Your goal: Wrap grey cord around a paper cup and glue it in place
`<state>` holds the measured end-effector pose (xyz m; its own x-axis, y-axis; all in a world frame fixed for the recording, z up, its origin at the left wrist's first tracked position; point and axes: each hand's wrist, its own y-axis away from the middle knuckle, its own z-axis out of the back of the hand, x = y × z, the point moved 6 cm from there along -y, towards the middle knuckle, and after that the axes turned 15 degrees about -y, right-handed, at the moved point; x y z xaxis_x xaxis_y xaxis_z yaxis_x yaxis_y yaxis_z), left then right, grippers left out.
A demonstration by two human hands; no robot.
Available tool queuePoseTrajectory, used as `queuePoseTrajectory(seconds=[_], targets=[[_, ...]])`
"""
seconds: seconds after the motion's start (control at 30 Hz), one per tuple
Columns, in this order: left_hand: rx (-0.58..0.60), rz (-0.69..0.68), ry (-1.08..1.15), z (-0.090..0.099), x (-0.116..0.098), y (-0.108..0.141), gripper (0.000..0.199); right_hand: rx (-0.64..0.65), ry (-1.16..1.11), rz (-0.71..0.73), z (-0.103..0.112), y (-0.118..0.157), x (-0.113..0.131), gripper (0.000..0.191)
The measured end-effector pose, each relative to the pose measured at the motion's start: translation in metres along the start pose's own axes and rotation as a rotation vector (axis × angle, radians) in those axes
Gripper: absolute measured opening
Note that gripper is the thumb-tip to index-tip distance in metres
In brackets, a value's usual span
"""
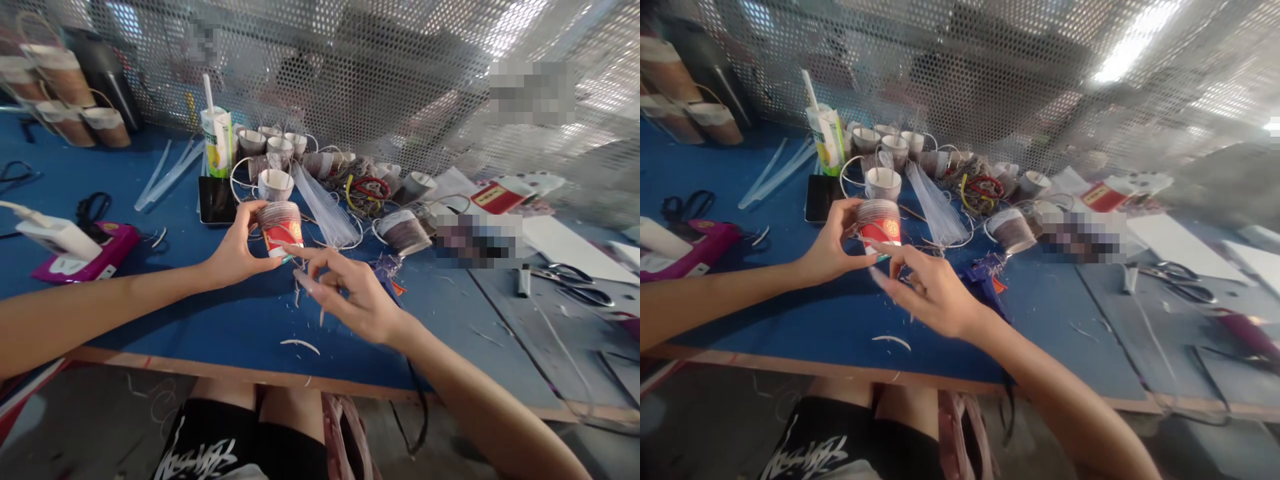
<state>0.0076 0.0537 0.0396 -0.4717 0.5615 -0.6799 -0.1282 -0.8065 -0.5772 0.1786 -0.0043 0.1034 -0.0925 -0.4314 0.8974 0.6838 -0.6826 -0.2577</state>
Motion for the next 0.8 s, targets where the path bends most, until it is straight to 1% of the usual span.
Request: queuePoseTrajectory(seconds=[0.07,0.13,0.23,0.33,0.4,0.47,0.53,0.57,0.6,0.63,0.67,0.73,0.8], targets=[[0.008,-0.02,0.012,0.0,0.0,0.0,0.079,-0.034,-0.182,-0.06,0.005,-0.005,-0.024,0.027],[0.02,-0.033,0.022,-0.001,0.0,0.001,0.08,-0.087,-0.325,-0.067,0.011,-0.005,-0.039,0.031],[0.031,-0.05,0.037,-0.001,-0.001,0.001,0.08,-0.182,-0.487,-0.052,0.021,-0.004,-0.046,0.034],[0.037,-0.087,0.075,0.0,-0.005,0.001,0.079,-0.274,-0.63,-0.074,0.03,-0.006,-0.051,0.034],[0.045,-0.096,0.087,0.0,-0.007,0.001,0.078,-0.37,-0.686,-0.09,0.038,-0.007,-0.057,0.036],[0.05,-0.099,0.088,0.001,-0.008,0.001,0.078,-0.505,-0.692,-0.084,0.048,-0.007,-0.063,0.037],[0.055,-0.109,0.083,0.001,-0.008,0.001,0.078,-0.639,-0.67,-0.021,0.058,-0.003,-0.064,0.035],[0.059,-0.114,0.077,0.001,-0.008,0.0,0.078,-0.674,-0.654,0.034,0.06,-0.001,-0.061,0.032],[0.06,-0.115,0.069,0.001,-0.007,0.0,0.079,-0.67,-0.635,0.089,0.059,0.0,-0.056,0.03],[0.06,-0.113,0.06,0.0,-0.007,0.0,0.079,-0.629,-0.612,0.132,0.056,0.001,-0.051,0.027],[0.056,-0.106,0.051,0.0,-0.006,0.0,0.079,-0.558,-0.588,0.154,0.05,0.001,-0.045,0.026],[0.05,-0.091,0.037,0.0,-0.005,0.0,0.08,-0.38,-0.54,0.125,0.033,0.001,-0.037,0.025],[0.057,-0.096,0.033,-0.001,-0.006,0.0,0.08,-0.237,-0.504,0.048,0.017,0.001,-0.035,0.025]])
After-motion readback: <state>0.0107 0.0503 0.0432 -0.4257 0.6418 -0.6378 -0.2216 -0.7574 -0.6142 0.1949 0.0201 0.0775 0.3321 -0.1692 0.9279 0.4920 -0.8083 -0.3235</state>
